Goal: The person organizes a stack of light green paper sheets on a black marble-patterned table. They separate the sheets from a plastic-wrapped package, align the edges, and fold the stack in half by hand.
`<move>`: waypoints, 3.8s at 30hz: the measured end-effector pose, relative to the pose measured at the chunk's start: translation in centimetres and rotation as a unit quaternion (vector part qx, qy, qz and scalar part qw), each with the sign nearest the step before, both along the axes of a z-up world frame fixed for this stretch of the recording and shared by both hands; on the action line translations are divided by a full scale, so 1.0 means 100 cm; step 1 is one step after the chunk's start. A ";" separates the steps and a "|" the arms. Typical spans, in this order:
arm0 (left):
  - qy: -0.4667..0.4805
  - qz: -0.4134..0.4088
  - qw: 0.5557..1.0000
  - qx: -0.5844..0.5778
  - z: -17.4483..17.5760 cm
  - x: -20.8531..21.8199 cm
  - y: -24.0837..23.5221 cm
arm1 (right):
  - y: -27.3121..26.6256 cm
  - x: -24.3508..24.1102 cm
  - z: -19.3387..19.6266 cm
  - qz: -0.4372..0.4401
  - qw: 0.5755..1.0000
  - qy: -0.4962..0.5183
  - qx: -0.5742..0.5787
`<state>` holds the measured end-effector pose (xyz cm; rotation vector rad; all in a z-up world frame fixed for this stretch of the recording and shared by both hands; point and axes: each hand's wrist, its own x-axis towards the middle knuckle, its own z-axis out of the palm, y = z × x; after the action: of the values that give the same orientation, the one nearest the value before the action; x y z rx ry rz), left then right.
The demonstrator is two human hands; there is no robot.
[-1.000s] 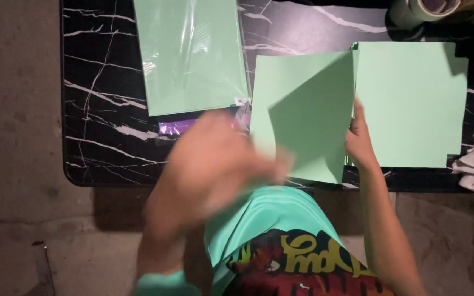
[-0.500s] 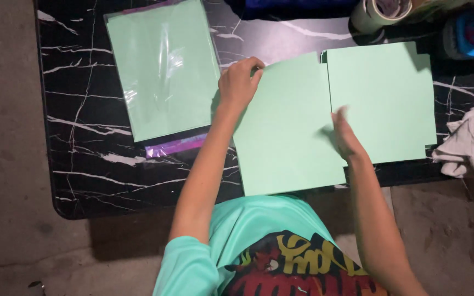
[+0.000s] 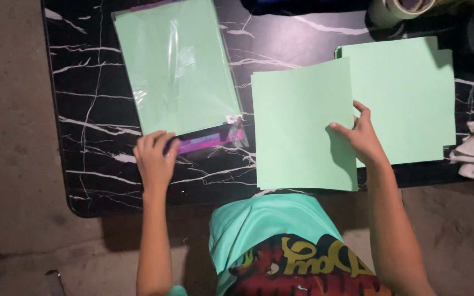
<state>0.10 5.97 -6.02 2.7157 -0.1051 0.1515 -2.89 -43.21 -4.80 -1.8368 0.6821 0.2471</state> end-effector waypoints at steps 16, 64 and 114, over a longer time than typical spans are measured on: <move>-0.151 -0.049 0.986 0.048 -0.067 0.027 0.000 | 0.014 -0.008 -0.009 0.002 0.999 0.011 0.038; -0.064 -0.225 0.961 -0.150 0.019 0.125 -0.219 | 0.013 -0.001 -0.004 0.065 0.995 -0.032 0.072; -0.186 -0.123 0.972 0.073 -0.018 0.015 -0.010 | -0.003 -0.027 -0.010 0.015 0.996 -0.075 0.048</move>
<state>1.59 4.99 -7.78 2.7563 -0.5784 0.5975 -5.54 -43.54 -5.84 -1.7543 0.5294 0.1563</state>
